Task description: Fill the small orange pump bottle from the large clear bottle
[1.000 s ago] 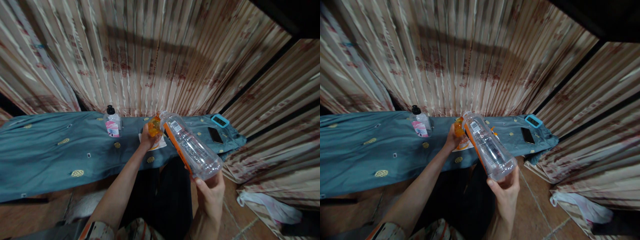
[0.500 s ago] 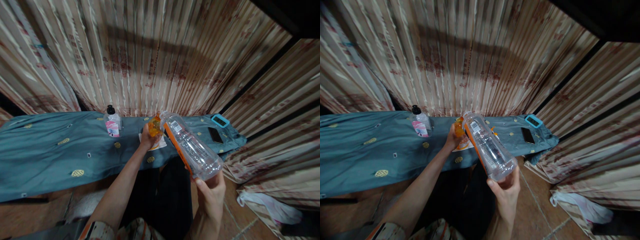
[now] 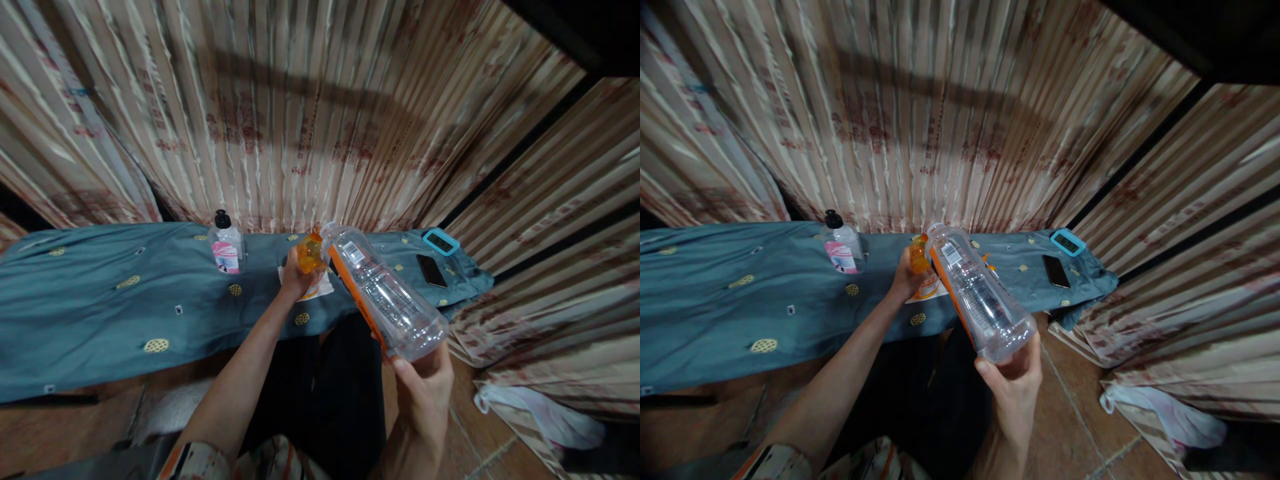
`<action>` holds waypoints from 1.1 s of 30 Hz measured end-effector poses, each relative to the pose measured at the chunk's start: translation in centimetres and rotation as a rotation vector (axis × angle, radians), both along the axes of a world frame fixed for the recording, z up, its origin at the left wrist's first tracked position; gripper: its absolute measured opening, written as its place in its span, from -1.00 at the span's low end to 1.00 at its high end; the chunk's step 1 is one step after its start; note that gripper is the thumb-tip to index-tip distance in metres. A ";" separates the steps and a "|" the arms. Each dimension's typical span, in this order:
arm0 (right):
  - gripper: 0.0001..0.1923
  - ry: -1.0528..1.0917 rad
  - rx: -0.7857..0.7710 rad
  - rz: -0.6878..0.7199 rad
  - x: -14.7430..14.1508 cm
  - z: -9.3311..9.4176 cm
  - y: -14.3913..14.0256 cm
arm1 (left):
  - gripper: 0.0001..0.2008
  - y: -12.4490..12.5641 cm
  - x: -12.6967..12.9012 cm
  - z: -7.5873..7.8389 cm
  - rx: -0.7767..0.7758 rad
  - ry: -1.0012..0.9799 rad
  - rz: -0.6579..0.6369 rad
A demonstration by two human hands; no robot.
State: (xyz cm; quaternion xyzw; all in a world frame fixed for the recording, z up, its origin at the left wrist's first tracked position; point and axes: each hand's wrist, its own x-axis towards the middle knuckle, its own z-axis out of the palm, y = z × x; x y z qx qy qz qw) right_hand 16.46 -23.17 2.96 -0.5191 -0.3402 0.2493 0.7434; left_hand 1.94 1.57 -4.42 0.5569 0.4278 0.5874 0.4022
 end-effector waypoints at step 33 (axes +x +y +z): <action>-0.33 -0.001 0.013 0.018 0.0 -0.1 0.1 | -0.44 0.0 0.1 0.2 -0.044 0.020 0.016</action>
